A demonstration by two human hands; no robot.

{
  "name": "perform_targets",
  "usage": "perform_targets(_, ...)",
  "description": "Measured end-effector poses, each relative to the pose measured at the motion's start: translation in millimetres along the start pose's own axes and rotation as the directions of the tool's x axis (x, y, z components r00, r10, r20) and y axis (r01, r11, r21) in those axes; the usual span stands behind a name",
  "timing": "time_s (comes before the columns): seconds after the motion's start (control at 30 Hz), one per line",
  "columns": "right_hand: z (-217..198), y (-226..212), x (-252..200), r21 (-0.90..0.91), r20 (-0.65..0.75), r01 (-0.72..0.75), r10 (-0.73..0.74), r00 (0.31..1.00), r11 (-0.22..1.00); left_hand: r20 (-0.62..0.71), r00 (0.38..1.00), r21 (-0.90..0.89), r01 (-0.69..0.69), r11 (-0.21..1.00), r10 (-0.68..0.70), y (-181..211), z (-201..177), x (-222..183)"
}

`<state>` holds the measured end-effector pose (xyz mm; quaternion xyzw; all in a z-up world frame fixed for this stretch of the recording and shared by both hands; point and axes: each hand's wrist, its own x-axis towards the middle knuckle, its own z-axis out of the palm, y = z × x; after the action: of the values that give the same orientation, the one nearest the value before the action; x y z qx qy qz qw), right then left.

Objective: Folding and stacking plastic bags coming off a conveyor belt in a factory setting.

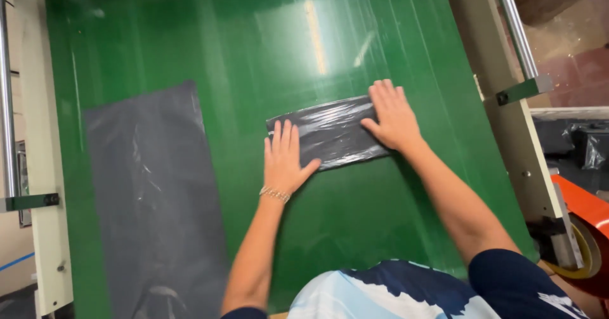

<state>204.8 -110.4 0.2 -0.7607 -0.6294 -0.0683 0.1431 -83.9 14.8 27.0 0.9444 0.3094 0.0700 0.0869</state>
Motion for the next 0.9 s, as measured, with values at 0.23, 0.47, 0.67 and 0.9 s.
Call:
perform_targets(0.23, -12.3, -95.7, 2.7, 0.269, -0.003, 0.254, -0.263, 0.965, 0.929, -0.272, 0.766, 0.407, -0.457, 0.791, 0.583, -43.5, 27.8, -21.6)
perform_targets(0.47, 15.8, -140.3, -73.9, 0.391, 0.053, 0.206, -0.246, 0.968, 0.897, 0.210, 0.855, -0.054, -0.474, 0.879, 0.475, 18.0, 3.4, -17.2)
perform_targets(0.67, -53.1, -144.0, -123.4, 0.841, -0.028, 0.091, -0.124, 0.992, 0.534, 0.467, 0.758, -0.777, 0.106, 0.621, 0.455, 36.3, -31.9, 25.4)
perform_targets(0.9, -7.0, -95.8, -137.1, 0.662, 0.748, -0.592, 0.463, 0.476, -0.460, 0.571, 0.821, -0.646, 0.440, 0.624, 0.013, 38.6, 11.6, 34.2)
